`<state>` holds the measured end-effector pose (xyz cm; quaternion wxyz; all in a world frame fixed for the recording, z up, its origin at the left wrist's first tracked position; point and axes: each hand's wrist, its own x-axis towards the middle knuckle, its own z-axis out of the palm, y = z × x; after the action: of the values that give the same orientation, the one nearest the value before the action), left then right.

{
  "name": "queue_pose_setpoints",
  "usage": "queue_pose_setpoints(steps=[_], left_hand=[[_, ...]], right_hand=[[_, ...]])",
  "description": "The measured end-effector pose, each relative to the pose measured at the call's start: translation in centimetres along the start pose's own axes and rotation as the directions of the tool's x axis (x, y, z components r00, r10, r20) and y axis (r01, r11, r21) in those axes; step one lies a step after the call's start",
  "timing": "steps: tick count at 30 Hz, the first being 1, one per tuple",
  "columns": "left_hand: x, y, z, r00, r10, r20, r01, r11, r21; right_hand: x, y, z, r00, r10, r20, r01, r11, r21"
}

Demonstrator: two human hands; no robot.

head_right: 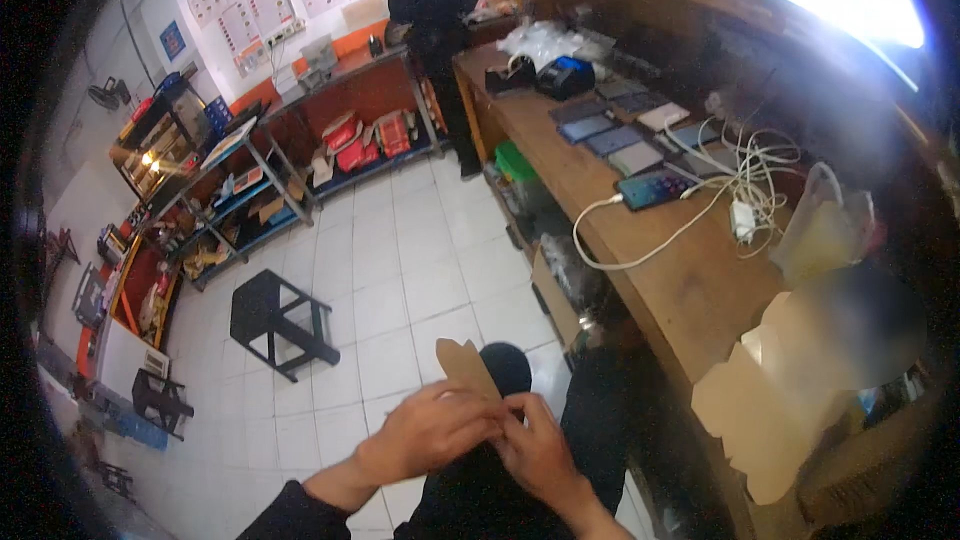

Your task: The person folds and assembles cardboard food containers by hand, stacking each finished box into a vertical pile on a wooden counter.

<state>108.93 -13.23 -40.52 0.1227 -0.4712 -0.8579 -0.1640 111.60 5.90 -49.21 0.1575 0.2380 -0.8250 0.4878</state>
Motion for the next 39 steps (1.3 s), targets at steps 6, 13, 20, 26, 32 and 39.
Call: queue_pose_setpoints(steps=[6, 13, 20, 26, 32, 39], left_hand=[[1.0, -2.1, -1.7, 0.949, -0.233, -0.212, 0.217, 0.971, -0.096], [-4.7, -3.8, 0.7, 0.715, -0.600, 0.360, 0.549, 0.163, -0.819], [-2.4, -1.5, 2.9, 0.706, -0.673, 0.219, 0.420, 0.149, -0.895], [-1.7, -0.9, 2.7, 0.676, -0.702, 0.227, 0.447, 0.145, -0.883], [-1.8, -0.9, 2.4, 0.668, -0.701, 0.249, 0.416, 0.074, -0.907], [-2.8, -1.3, 2.9, 0.723, -0.622, 0.302, 0.363, -0.030, -0.931]], right_hand=[[1.7, 0.3, -1.9, 0.989, 0.137, -0.062, -0.126, 0.980, 0.157], [2.9, 1.0, -2.2, 0.951, 0.243, -0.190, -0.155, 0.908, 0.388], [2.5, 0.8, -1.7, 0.956, 0.101, -0.277, -0.039, 0.975, 0.219], [3.2, 2.1, -2.5, 0.947, -0.266, -0.180, 0.251, 0.963, -0.103], [4.7, 2.9, -4.2, 0.897, -0.442, 0.031, 0.442, 0.890, -0.107], [4.9, 1.8, -5.8, 0.927, -0.355, 0.120, 0.346, 0.934, 0.088]])
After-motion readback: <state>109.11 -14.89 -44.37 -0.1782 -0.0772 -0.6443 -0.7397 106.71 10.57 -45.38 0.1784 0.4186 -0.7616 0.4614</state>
